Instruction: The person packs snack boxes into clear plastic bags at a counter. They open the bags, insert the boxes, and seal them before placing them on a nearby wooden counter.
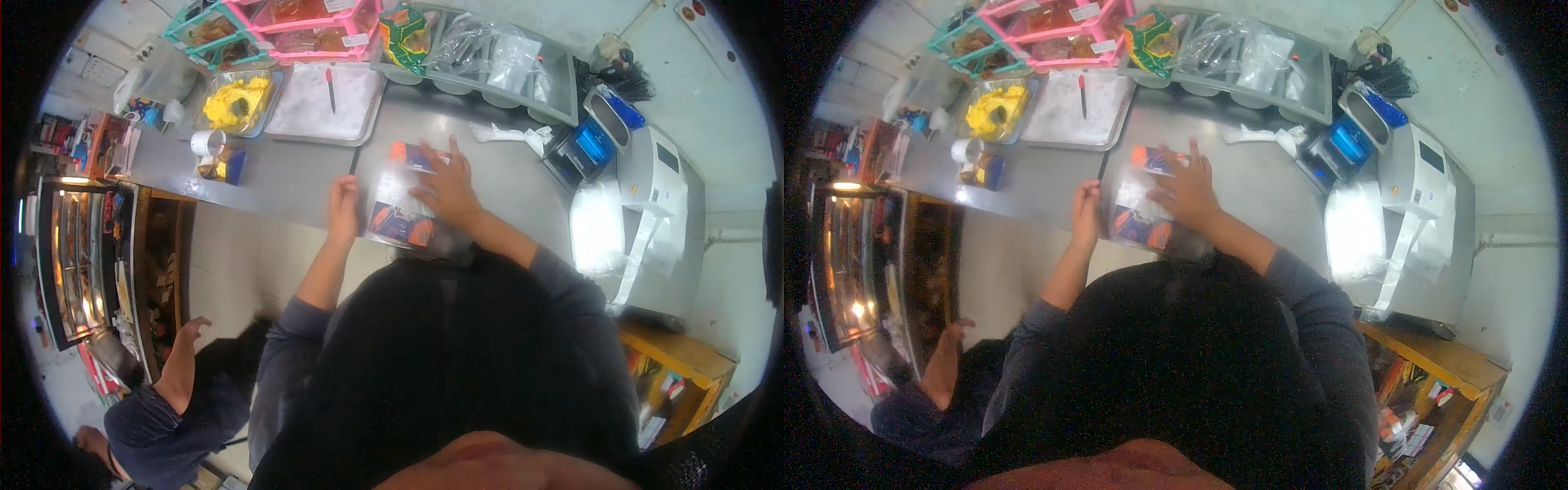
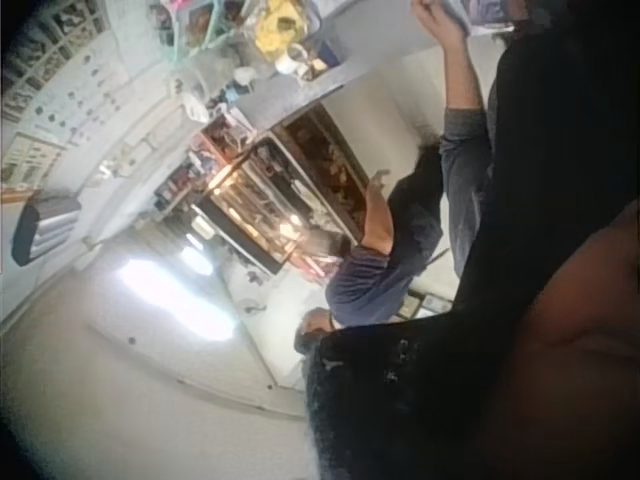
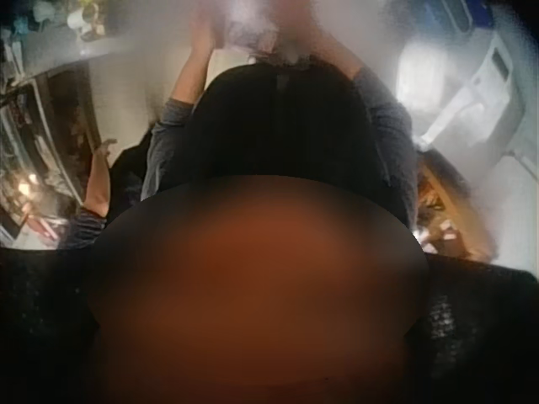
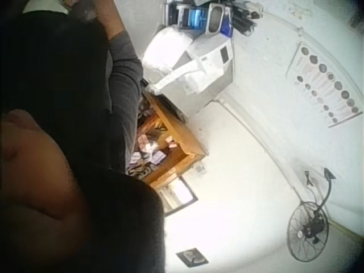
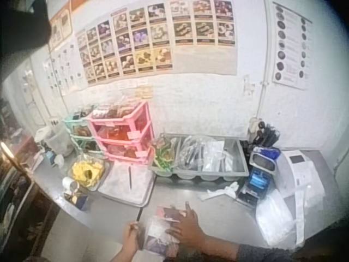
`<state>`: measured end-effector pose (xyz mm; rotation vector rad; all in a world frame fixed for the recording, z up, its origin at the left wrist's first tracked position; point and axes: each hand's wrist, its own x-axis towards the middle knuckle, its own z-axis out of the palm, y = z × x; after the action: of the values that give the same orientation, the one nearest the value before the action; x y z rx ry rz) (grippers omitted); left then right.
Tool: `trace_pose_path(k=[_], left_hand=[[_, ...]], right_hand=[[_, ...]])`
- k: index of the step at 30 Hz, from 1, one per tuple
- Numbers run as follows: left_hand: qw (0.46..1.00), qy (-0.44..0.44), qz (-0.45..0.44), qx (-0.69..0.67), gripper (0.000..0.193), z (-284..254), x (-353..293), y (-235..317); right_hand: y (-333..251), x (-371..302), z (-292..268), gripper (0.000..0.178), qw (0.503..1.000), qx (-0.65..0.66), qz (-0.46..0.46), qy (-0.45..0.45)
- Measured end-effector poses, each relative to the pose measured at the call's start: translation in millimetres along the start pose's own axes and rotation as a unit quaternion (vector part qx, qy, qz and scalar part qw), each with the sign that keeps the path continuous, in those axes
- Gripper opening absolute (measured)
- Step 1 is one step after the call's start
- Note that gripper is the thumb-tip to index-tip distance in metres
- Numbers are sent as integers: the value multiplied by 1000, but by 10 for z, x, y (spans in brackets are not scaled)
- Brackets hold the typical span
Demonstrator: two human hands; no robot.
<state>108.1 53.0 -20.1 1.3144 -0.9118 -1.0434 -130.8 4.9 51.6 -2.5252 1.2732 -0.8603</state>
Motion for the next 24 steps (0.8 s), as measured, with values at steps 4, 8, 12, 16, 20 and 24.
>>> trace_pose_path(k=[4,8,12,16,20,24], left_hand=[[989,-67,-120,-57,32,54,-53,-160],[955,-250,-116,-106,54,417,92,-418],[726,-478,-372,-325,76,1064,-46,83],[586,-550,-464,-373,83,1720,-424,634],[485,-627,-507,-338,84,2223,-1001,776],[421,-678,-517,-311,84,2616,-1653,849]], right_hand=[[108,-107,113,28,984,176,-6,27],[-100,-335,-414,13,962,175,-7,209],[-562,-618,-1203,8,916,71,53,392],[-1046,-1043,-1999,11,925,-161,56,340],[-1474,-1735,-2479,5,919,-312,48,236],[-1775,-2378,-2803,4,885,-388,50,252]])
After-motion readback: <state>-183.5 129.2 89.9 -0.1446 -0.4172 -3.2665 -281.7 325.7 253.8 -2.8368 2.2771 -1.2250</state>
